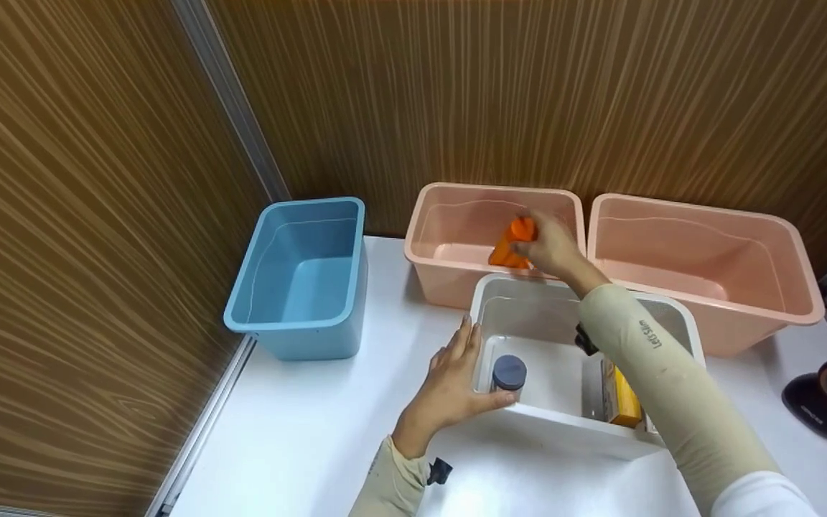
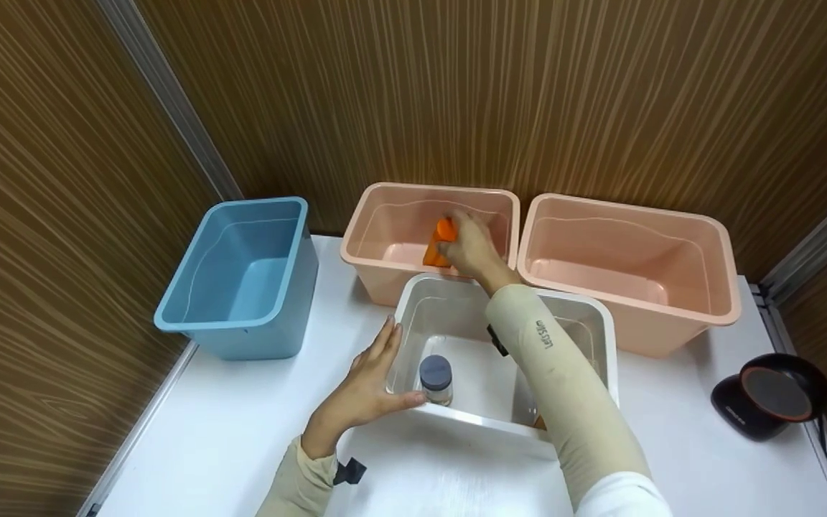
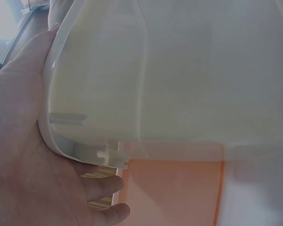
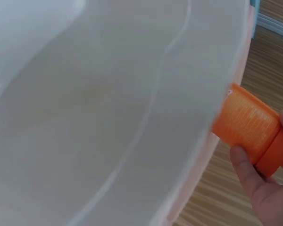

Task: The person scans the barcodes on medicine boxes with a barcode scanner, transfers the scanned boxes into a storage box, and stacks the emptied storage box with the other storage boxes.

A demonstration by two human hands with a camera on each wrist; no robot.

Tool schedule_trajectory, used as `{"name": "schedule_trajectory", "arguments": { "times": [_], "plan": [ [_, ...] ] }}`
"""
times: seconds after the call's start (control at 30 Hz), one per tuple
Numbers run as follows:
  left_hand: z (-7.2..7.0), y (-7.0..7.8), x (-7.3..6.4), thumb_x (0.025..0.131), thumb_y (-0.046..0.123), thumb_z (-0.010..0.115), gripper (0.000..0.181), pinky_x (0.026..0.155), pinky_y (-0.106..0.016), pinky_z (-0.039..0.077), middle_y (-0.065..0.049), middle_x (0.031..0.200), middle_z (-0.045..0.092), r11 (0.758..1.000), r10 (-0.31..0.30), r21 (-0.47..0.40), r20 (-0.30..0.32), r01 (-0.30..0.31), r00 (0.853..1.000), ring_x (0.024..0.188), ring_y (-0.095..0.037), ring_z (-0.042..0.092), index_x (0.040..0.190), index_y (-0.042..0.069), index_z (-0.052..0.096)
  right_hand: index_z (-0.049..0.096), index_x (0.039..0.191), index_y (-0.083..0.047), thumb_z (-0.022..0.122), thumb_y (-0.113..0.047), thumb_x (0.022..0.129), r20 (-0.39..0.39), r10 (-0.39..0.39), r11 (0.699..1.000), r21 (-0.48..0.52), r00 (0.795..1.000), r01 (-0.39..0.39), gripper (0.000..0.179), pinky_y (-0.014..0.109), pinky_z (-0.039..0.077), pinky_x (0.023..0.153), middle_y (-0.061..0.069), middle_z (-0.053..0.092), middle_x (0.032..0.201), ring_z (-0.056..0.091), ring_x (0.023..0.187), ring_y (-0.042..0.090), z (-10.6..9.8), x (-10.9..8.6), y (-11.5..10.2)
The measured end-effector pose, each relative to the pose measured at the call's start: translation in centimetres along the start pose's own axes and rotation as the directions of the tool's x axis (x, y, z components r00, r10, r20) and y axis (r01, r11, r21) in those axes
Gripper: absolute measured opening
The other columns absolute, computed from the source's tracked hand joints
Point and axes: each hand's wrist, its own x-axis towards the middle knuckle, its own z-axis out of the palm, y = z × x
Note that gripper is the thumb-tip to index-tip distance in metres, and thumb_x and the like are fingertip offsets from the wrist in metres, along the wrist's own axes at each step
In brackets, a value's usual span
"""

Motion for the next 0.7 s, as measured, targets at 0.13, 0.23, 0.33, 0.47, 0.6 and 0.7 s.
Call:
{"name": "schedule_trajectory", "arguments": {
  "times": [0.13, 0.23, 0.33, 0.47, 0.6, 0.7],
  "plan": [
    [0.0, 0.1, -0.1, 0.068, 0.073, 0.064, 0.119, 0.11, -0.047, 0.012, 0.0, 0.158, -0.009, 1.0, 0.001, 0.002, -0.001, -0.001, 1.0, 0.14, -0.027, 0.012, 0.153, 0.016, 0.003, 0.047, 0.134, 0.0, 0.07, -0.004, 0.082, 0.033, -0.008, 0.999, -0.035, 0.999, 0.009, 0.057, 0.046, 0.043, 0.09, 0.02, 0.054, 0.118, 0.052, 0.1, 0.034, 1.2, -0.1, 0.2],
    [0.0, 0.2, -0.1, 0.067, 0.076, 0.062, 0.12, 0.11, -0.046, 0.012, 0.003, 0.157, -0.011, 1.0, -0.005, 0.0, 0.003, 0.005, 1.0, 0.14, -0.029, 0.013, 0.153, 0.018, 0.002, 0.046, 0.134, 0.0, 0.07, -0.007, 0.083, 0.069, 0.006, 0.998, -0.069, 0.998, -0.001, 0.057, 0.047, 0.043, 0.089, 0.021, 0.052, 0.118, 0.051, 0.1, 0.035, 1.7, -0.1, 0.5],
    [0.1, 0.3, -0.1, 0.068, 0.077, 0.06, 0.119, 0.11, -0.047, 0.012, 0.0, 0.157, -0.01, 1.0, 0.003, 0.006, 0.003, -0.003, 1.0, 0.14, -0.028, 0.013, 0.153, 0.017, 0.002, 0.047, 0.134, 0.0, 0.07, -0.009, 0.083, 0.093, 0.004, 0.991, -0.133, 0.996, 0.008, 0.056, 0.049, 0.042, 0.088, 0.022, 0.053, 0.116, 0.051, 0.099, 0.036, 1.9, -0.2, 0.9],
    [0.1, 0.4, -0.1, 0.07, 0.075, 0.061, 0.118, 0.11, -0.048, 0.012, -0.005, 0.158, -0.006, 1.0, 0.024, 0.02, 0.004, -0.024, 1.0, 0.141, -0.024, 0.008, 0.153, 0.014, 0.003, 0.05, 0.129, 0.0, 0.071, -0.016, 0.082, 0.097, 0.019, 0.978, -0.208, 0.995, 0.002, 0.054, 0.049, 0.043, 0.085, 0.021, 0.057, 0.111, 0.053, 0.095, 0.036, 1.9, -0.4, 1.3],
    [0.3, 0.5, 0.0, 0.07, 0.071, 0.065, 0.117, 0.11, -0.047, 0.011, -0.004, 0.158, -0.007, 1.0, 0.02, 0.005, 0.011, -0.02, 1.0, 0.141, -0.024, 0.008, 0.153, 0.014, 0.004, 0.05, 0.128, 0.001, 0.068, -0.019, 0.084, 0.11, 0.056, 0.974, -0.226, 0.992, -0.029, 0.052, 0.048, 0.044, 0.082, 0.021, 0.059, 0.109, 0.054, 0.092, 0.035, 1.8, -0.7, 1.7],
    [0.4, 0.4, 0.0, 0.07, 0.07, 0.066, 0.118, 0.111, -0.046, 0.01, -0.001, 0.158, -0.008, 1.0, 0.017, 0.0, 0.012, -0.017, 1.0, 0.142, -0.024, 0.008, 0.153, 0.015, 0.004, 0.05, 0.129, 0.001, 0.063, -0.017, 0.085, 0.117, 0.063, 0.974, -0.222, 0.991, -0.035, 0.049, 0.047, 0.043, 0.08, 0.021, 0.06, 0.107, 0.053, 0.09, 0.035, 1.7, -0.9, 2.0]
  ]
}}
